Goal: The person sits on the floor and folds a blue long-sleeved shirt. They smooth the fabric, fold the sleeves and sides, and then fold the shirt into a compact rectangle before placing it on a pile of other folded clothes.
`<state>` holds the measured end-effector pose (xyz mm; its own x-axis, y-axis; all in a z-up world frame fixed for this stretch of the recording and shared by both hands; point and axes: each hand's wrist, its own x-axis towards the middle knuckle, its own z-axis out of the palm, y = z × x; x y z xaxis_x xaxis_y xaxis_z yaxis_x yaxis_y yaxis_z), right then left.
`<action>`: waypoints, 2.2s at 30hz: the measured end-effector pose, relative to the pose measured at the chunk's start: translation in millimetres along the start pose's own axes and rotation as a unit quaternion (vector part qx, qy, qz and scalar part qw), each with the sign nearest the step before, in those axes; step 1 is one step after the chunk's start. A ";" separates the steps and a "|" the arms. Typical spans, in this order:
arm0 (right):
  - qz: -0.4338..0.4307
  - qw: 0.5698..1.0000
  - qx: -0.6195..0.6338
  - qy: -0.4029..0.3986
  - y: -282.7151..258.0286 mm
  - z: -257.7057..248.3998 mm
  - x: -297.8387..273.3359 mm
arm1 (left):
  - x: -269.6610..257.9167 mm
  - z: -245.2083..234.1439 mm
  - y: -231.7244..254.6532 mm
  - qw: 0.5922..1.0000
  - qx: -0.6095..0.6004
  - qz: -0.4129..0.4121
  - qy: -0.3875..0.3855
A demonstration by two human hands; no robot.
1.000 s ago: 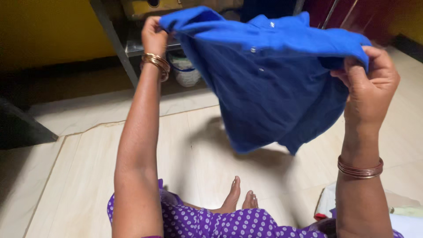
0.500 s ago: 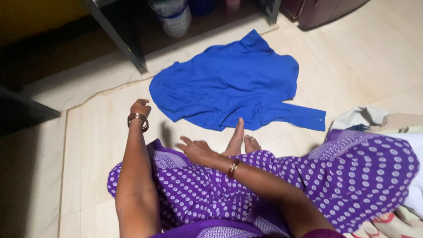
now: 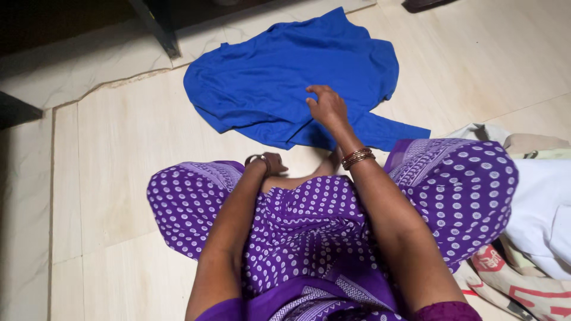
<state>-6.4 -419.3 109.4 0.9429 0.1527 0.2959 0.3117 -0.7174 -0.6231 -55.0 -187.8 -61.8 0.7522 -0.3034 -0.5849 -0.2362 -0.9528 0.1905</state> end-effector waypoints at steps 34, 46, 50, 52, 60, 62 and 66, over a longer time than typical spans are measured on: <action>-0.153 0.968 0.195 -0.033 16.8 -57.6 -134.6 | -1.5 -65.9 -87.1 0.863 -0.226 -0.160 0.422; 0.039 0.879 0.160 -0.448 23.6 -66.9 -102.7 | -30.4 -49.2 -124.6 0.817 -0.181 -0.255 0.485; 0.135 0.961 -0.034 -0.240 128.3 -17.2 -18.2 | -18.8 -70.6 -90.2 0.834 -0.157 -0.088 0.521; 0.035 0.980 -0.155 -0.118 175.2 0.0 14.3 | -0.8 -75.1 -66.5 0.860 -0.093 0.011 0.502; 0.152 0.886 -0.355 -0.255 260.4 -3.5 -9.1 | -1.2 -33.9 -54.9 0.948 0.005 -0.097 0.305; 0.198 0.843 -0.357 -0.350 266.0 -20.6 -17.4 | -9.7 -22.1 -61.8 0.970 -0.028 -0.116 0.212; 0.215 0.788 -0.383 -0.432 250.1 -29.4 -28.0 | -14.3 -7.7 -66.8 0.976 -0.119 -0.121 0.133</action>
<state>41.6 -622.9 -33.5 0.7727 -0.0474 -0.6330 0.0929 -0.9780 0.1866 -45.2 -119.8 -60.2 0.9087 -0.0275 -0.4166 0.0942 -0.9586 0.2688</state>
